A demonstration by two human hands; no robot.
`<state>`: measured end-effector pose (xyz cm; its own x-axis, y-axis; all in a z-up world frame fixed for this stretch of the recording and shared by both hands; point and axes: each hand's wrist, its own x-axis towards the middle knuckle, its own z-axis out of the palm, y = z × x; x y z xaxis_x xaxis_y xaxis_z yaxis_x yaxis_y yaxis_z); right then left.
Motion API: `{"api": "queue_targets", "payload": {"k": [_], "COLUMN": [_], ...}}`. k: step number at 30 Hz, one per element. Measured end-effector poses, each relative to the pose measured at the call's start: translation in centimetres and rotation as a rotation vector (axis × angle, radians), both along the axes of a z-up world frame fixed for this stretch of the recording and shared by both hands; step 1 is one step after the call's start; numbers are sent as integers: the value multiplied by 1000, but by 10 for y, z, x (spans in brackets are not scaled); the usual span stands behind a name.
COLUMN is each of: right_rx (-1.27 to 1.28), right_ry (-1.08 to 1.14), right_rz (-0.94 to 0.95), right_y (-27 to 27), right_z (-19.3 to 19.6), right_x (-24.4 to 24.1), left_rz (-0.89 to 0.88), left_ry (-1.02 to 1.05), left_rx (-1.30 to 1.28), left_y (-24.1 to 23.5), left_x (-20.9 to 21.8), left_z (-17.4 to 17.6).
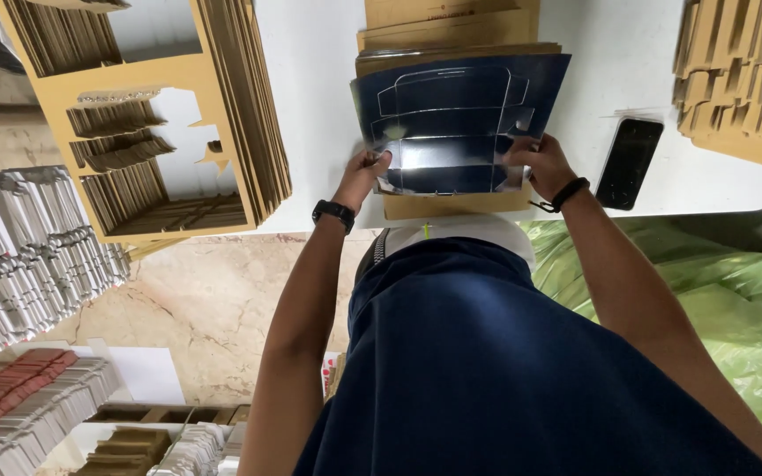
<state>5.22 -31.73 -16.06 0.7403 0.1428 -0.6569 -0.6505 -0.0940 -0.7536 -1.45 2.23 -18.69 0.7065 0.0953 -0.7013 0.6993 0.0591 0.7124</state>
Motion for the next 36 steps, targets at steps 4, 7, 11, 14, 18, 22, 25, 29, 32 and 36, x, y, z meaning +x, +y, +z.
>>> {"api": "queue_targets", "payload": {"k": [4, 7, 11, 14, 18, 22, 25, 29, 32, 36], "right_rx": [13, 40, 23, 22, 43, 74, 33, 30, 47, 69], "right_ry": [16, -4, 16, 35, 44, 32, 35, 77, 97, 123], "right_rz": [40, 80, 77, 60, 13, -25, -32, -107, -128, -123], "right_y": [-19, -21, -28, -39, -35, -30, -14, -20, -12, -3], "right_z": [-44, -40, -42, -72, -70, -52, -14, -35, -17, 10], "right_x": [-7, -11, -7, -8, -4, -4, 0, 2, 3, 4], "left_rz": [35, 44, -19, -48, -171, -333, -548, -514, -553, -614], "left_ry": [12, -25, -2, 22, -19, -64, -120, -149, -161, -124], "left_rx": [-60, -103, -131, -146, -177, -115, -44, -191, -235, -253], "left_y": [-4, -2, -1, 1, 10, 21, 30, 28, 31, 52], "left_x": [4, -2, -5, -4, -1, 1, -3, 1, 4, -15], "left_z": [39, 19, 1, 10, 5, 63, 34, 32, 44, -57]}}
